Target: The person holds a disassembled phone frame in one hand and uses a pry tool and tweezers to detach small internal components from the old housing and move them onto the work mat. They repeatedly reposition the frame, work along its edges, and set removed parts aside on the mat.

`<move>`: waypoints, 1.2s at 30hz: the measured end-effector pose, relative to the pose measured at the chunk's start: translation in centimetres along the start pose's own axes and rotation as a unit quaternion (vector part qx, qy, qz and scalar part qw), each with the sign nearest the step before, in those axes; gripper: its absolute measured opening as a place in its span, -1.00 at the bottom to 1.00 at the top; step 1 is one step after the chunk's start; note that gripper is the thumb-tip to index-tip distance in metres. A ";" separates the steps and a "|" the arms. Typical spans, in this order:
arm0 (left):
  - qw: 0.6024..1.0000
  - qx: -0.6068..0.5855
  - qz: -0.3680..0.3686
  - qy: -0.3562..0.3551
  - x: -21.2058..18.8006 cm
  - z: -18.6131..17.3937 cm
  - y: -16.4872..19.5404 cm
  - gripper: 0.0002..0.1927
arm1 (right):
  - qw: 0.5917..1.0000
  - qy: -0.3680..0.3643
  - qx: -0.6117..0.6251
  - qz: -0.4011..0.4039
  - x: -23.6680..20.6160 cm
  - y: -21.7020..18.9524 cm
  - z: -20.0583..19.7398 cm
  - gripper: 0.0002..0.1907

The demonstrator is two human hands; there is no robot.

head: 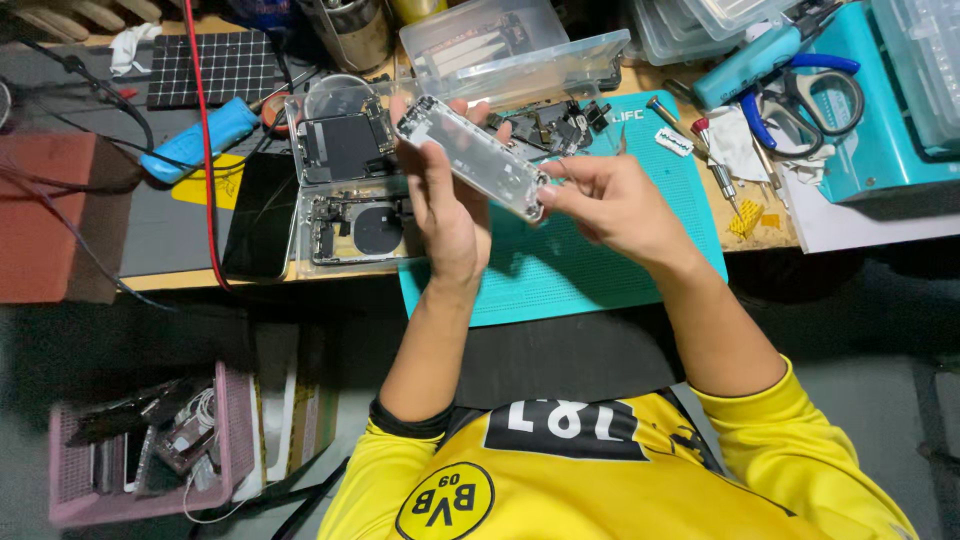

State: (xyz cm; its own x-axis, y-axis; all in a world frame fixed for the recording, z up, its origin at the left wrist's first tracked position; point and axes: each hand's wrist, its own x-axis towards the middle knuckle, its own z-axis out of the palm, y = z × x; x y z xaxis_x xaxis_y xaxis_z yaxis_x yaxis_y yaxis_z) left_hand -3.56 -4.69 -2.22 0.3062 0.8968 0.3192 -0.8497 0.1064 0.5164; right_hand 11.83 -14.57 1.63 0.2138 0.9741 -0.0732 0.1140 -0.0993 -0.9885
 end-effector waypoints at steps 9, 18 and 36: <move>0.988 0.150 -0.019 -0.041 -0.4 0.5 1.9 -0.11 | 0.993 0.108 0.048 -0.032 2.1 -0.8 -4.2 -0.68; 0.925 0.369 0.057 -0.069 -0.2 0.6 5.3 -0.27 | 0.983 0.101 -0.146 -0.049 4.8 -2.3 -4.9 -0.71; 0.570 0.719 0.177 -0.357 7.3 0.8 3.4 -0.32 | 0.873 0.263 -0.377 -0.162 2.3 -2.2 -6.8 -0.78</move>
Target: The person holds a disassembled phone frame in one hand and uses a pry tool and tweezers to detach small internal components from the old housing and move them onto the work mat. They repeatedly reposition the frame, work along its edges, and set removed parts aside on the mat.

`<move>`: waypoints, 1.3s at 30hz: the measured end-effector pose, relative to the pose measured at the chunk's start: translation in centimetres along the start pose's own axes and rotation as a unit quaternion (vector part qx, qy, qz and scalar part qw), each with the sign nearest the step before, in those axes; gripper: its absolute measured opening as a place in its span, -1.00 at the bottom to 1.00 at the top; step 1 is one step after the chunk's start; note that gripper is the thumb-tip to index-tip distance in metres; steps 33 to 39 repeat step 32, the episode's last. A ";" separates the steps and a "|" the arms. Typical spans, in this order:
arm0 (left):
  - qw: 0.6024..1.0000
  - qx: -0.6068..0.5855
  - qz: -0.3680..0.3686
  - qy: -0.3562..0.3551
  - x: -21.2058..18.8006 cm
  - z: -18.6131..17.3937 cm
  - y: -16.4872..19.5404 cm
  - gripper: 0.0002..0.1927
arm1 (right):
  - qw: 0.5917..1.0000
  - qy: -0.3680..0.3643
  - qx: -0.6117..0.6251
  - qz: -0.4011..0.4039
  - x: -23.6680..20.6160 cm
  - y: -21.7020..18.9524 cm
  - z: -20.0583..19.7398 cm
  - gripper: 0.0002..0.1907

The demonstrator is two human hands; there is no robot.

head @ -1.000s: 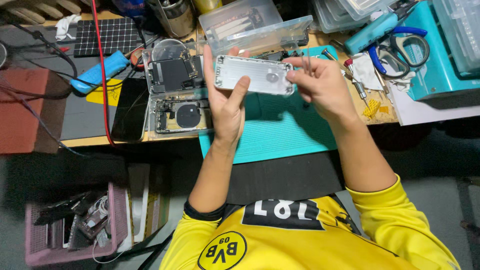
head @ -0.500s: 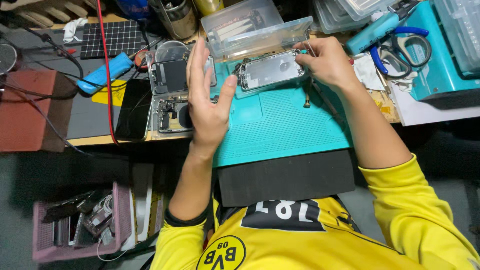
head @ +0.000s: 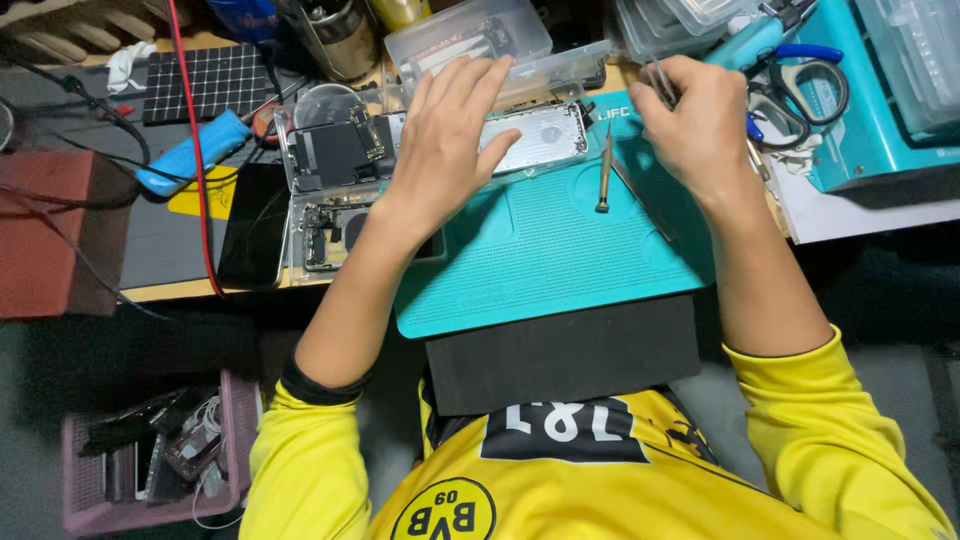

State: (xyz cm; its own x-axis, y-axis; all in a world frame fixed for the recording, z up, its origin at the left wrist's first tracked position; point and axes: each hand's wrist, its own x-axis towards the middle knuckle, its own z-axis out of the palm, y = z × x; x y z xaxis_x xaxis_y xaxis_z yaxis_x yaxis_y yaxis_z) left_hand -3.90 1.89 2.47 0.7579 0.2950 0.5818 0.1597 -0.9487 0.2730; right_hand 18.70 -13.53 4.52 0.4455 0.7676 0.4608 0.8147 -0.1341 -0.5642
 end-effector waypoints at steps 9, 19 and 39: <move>0.991 0.052 0.100 0.074 0.8 0.6 -0.2 -0.63 | 0.997 -0.060 0.046 -0.019 -0.6 0.8 0.3 -0.80; 0.992 -0.021 0.088 -0.085 1.1 3.0 -0.4 -0.51 | 0.982 -0.171 -0.077 0.021 0.5 -1.5 3.2 -0.67; 0.991 0.059 0.068 -0.099 0.3 2.5 -0.9 -0.30 | 0.968 -0.198 0.127 0.089 1.3 0.3 3.0 -0.65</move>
